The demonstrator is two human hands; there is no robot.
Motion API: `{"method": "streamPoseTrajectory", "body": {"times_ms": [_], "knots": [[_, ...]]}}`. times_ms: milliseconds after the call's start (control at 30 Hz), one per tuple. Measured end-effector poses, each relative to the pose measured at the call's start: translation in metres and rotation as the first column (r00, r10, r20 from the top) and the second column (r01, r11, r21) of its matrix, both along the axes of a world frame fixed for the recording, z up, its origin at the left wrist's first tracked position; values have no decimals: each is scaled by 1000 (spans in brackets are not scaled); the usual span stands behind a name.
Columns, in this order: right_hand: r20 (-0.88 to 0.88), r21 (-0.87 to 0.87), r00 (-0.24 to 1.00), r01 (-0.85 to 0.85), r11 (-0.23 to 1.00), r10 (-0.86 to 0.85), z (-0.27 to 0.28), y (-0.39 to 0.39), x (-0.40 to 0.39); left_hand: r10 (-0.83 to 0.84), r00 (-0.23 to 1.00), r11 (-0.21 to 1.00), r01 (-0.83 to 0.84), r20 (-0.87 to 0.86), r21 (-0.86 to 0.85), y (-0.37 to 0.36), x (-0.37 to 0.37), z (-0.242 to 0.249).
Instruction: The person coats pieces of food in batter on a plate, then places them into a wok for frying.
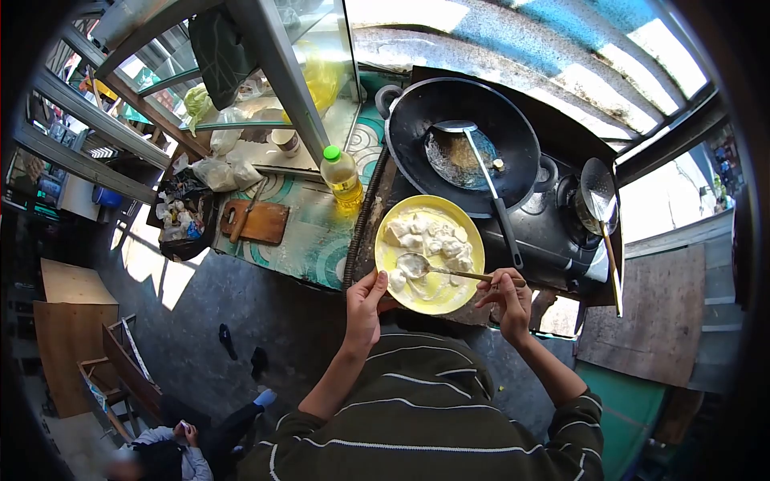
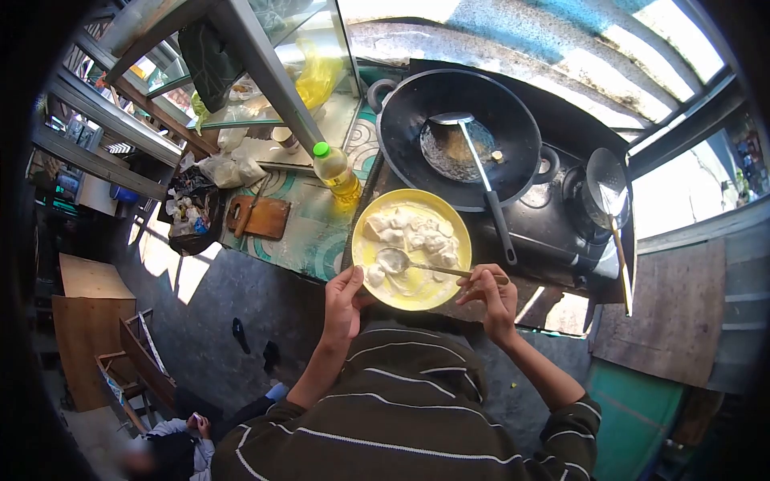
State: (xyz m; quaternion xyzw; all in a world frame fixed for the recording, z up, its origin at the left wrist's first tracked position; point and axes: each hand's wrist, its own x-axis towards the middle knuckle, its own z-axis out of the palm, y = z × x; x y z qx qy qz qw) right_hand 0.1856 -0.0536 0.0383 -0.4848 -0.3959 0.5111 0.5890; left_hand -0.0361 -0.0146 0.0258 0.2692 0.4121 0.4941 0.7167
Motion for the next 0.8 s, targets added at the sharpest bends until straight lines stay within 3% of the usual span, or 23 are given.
{"method": "streamPoseTrajectory", "body": {"times_ms": [133,233,267,367,467,533,633,800], "knots": [[-29,-46,1000,-10,999,8,3,7,6,-9,1000,1000,9,-2,-1,2,-1,-3],[210,169,977,-82,982,45,16,10,7,-16,1000,1000,16,-19,-6,2,1,0],[210,170,977,-81,982,45,20,13,8,-25,999,1000,25,-36,4,3,2,0],[619,401,786,-313,861,-2,34,25,11,-58,995,998,60,-83,22,3,3,1],[652,366,755,-399,841,74,52,39,12,-106,990,994,109,-91,31,1,3,-1],[579,340,804,-388,857,135,48,44,14,-130,989,991,132,-68,33,0,2,-4],[337,190,890,-383,904,307,36,49,22,-190,981,982,189,-28,-21,-3,-1,-8],[276,155,902,-384,910,333,29,47,27,-202,979,976,203,14,-83,-2,-8,-13]]}}
